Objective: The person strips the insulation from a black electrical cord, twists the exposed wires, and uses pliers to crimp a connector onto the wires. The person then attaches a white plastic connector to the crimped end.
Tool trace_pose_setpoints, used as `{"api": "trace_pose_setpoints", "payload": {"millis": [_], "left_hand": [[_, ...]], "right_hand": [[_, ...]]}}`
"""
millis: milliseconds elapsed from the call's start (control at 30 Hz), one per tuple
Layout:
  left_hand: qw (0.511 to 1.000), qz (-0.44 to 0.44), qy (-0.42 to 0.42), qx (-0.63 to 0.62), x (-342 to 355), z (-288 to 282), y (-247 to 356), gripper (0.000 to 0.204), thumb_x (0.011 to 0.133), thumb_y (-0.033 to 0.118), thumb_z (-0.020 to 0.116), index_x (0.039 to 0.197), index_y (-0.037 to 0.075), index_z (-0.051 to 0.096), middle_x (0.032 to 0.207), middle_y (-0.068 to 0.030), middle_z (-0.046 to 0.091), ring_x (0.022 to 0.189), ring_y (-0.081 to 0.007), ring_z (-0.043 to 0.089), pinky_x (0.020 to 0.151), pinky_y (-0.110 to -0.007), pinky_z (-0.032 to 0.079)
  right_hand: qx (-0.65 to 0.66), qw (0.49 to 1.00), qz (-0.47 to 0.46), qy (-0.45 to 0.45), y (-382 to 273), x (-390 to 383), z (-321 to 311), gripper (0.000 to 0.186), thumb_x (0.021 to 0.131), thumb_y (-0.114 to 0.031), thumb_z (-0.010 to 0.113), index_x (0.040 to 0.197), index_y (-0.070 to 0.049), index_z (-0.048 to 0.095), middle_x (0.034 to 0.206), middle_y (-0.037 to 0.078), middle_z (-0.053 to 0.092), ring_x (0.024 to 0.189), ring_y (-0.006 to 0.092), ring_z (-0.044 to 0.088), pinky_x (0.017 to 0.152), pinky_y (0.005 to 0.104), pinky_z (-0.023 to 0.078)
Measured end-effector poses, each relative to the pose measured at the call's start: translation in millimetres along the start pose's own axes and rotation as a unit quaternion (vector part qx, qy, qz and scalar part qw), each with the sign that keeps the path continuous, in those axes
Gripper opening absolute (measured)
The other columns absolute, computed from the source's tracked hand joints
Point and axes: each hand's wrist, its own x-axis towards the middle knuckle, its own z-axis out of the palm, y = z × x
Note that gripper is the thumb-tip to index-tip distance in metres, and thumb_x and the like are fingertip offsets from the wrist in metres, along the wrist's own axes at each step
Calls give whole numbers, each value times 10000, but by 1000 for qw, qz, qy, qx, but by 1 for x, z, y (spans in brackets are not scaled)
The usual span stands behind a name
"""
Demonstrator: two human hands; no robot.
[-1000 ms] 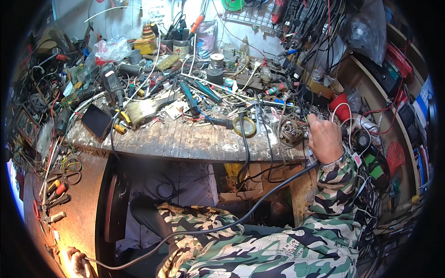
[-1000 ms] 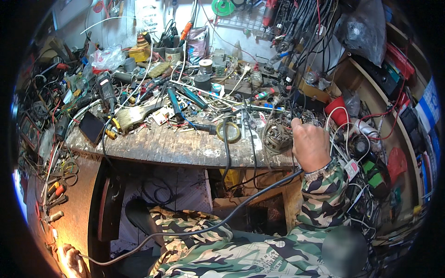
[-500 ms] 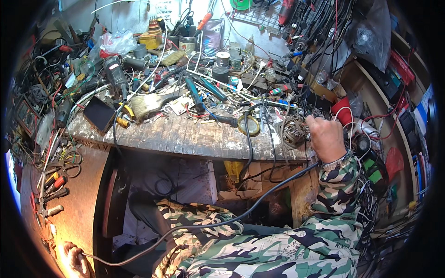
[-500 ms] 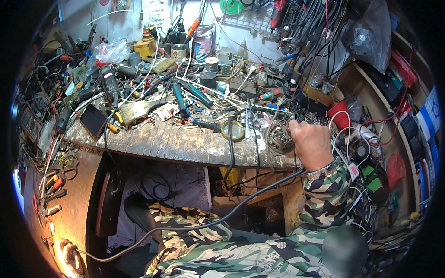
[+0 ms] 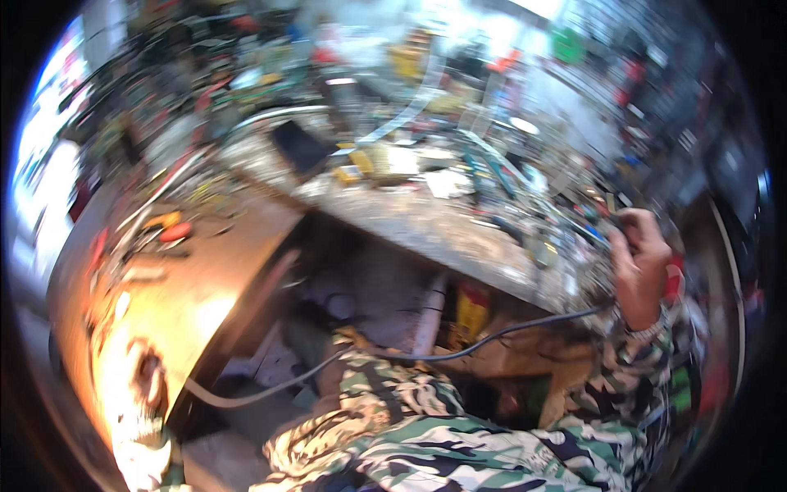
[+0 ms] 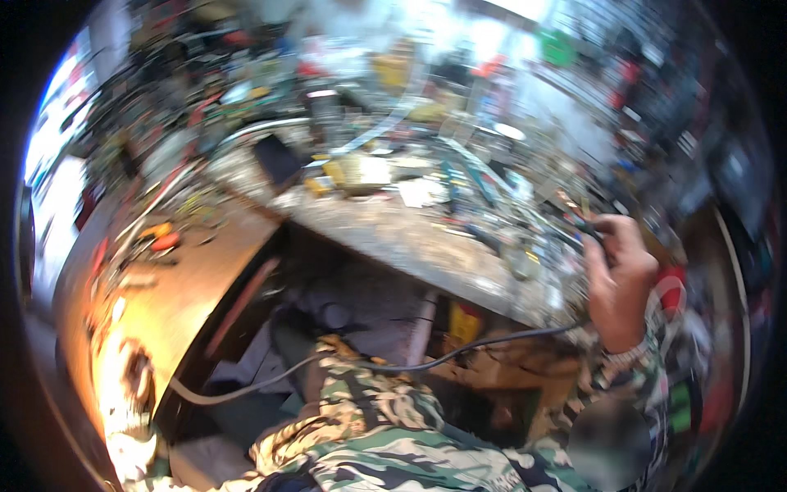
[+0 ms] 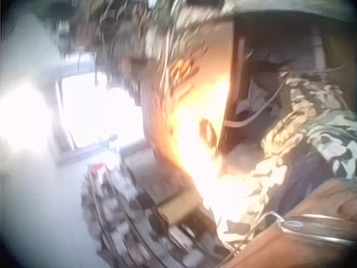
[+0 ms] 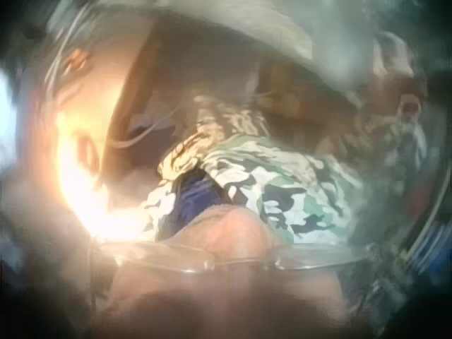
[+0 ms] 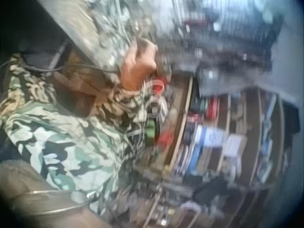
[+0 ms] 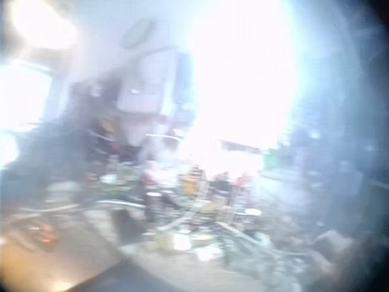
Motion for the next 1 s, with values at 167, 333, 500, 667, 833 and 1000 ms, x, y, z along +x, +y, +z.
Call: {"api": "trace_pose_setpoints", "payload": {"millis": [167,333,500,667,833,1000], "left_hand": [[998,28,19,61,-8,-24,2,255,744,53,708,992,58,645,949,-146,609,834,-357,594,746,-436,520],[992,56,27,109,6,-14,-28,262,751,61,715,1005,61,653,956,-146,614,838,-358,597,751,-437,523],[986,20,152,68,-10,11,-46,106,795,84,661,894,47,646,918,-131,595,929,-349,586,819,-453,512],[950,-253,14,-181,33,-23,-32,259,927,76,525,1117,-6,681,1029,-168,704,865,-309,691,770,-394,565],[844,-333,165,-386,24,-35,-51,392,991,211,672,1264,-64,611,1100,-141,710,945,-164,684,780,-294,578],[861,-318,197,-344,26,-31,-57,247,955,135,707,1101,-63,685,955,-99,736,864,-134,689,774,-279,565]], "right_hand": [[382,921,24,-70,-145,42,71,223,958,-39,634,1168,9,577,686,-10,580,477,3,408,414,170,269],[591,780,46,-203,-301,48,149,258,951,-97,649,1188,-12,594,704,16,582,487,20,446,378,167,293],[707,565,13,-425,-444,14,240,306,945,-137,649,1205,-7,555,831,88,682,613,135,626,488,249,471],[735,464,18,-495,-494,-43,333,289,930,35,678,1168,41,514,897,131,707,688,171,678,587,259,534],[703,469,-44,-533,-527,-68,357,293,909,11,727,1131,34,538,895,85,704,768,114,675,656,241,548],[674,514,-142,-511,-533,-77,355,232,892,-28,750,1045,26,583,923,110,723,843,117,689,749,273,574]]}}
